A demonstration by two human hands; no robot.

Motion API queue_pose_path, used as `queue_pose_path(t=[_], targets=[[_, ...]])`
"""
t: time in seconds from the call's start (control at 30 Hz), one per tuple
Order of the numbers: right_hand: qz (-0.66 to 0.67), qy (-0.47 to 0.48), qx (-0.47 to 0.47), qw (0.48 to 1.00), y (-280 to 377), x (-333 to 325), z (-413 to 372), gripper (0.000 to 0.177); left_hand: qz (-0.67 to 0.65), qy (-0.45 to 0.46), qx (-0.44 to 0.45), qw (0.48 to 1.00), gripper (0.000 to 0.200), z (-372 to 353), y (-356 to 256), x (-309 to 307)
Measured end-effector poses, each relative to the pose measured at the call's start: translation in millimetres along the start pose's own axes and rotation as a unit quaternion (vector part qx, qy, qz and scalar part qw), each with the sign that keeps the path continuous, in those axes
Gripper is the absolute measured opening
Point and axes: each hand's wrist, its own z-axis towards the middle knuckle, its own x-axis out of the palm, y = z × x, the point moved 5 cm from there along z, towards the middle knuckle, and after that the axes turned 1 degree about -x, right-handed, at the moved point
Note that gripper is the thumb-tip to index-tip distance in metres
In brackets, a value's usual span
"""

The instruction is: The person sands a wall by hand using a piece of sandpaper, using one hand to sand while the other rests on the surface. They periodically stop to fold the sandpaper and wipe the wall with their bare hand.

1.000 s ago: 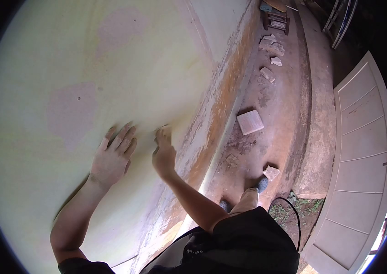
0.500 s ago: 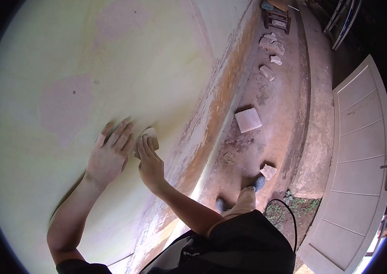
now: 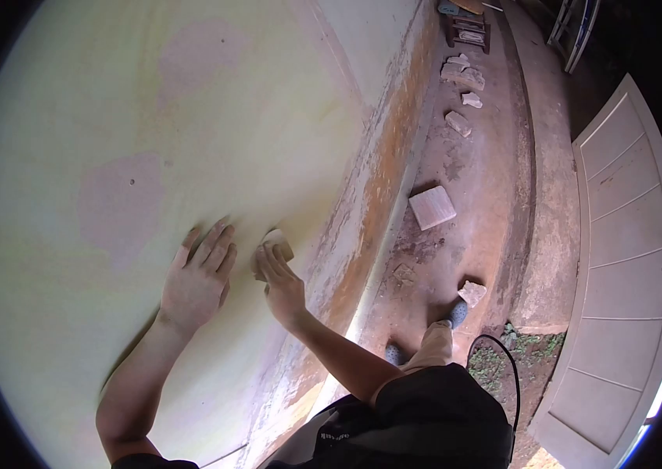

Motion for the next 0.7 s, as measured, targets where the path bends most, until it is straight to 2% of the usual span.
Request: queue_pose_path(t=[0.07,0.1,0.13,0.17,0.23,0.27,0.3,0.33,0.37,0.43,0.5,0.53,0.57,0.63,0.7], targets=[[-0.029,-0.074,0.001,0.997,-45,4,8,0.067,-0.01,-0.002,-0.003,1.0,0.046,0,1,2],[-0.027,-0.082,0.043,0.995,-66,5,21,0.062,-0.006,-0.002,0.002,1.0,0.046,1,2,2],[0.033,-0.004,0.2,0.979,-87,-3,41,0.059,-0.001,0.0,0.002,1.0,0.047,0,1,3],[0.034,-0.006,0.202,0.979,-88,-10,67,0.059,0.004,0.002,0.0,1.0,0.047,1,1,3],[0.051,0.054,0.379,0.922,-104,-17,90,0.048,0.005,0.009,0.007,1.0,0.047,1,0,2],[0.051,0.051,0.379,0.923,-92,-15,81,0.048,0.008,0.016,0.013,1.0,0.047,3,2,2],[0.062,-0.025,0.215,0.974,-59,-12,69,0.047,0.011,0.013,0.015,1.0,0.047,5,3,1],[0.069,-0.1,0.047,0.991,-26,-12,52,0.047,0.012,0.016,0.019,1.0,0.046,7,5,1],[-0.042,-0.083,0.0,0.996,-11,-9,35,0.048,0.011,0.021,0.024,0.999,0.046,8,5,1],[-0.065,-0.044,0.012,0.997,-32,-3,10,0.065,0.013,0.025,0.026,0.999,0.046,9,5,0],[0.051,0.036,0.261,0.963,-102,0,9,0.052,0.026,0.018,0.029,0.999,0.045,18,12,-4],[-0.025,0.0,0.28,0.96,-132,-1,23,0.047,0.028,0.02,0.037,0.999,0.045,21,13,-6],[-0.068,0.036,0.288,0.954,-154,-7,39,0.043,0.028,0.023,0.042,0.998,0.045,22,12,-8],[-0.092,-0.005,0.253,0.963,-156,-16,71,0.041,0.02,0.018,0.033,0.999,0.045,30,16,-13],[0.03,-0.051,0.249,0.967,-101,-17,71,0.045,0.01,0.018,0.023,1.0,0.045,34,16,-15]])
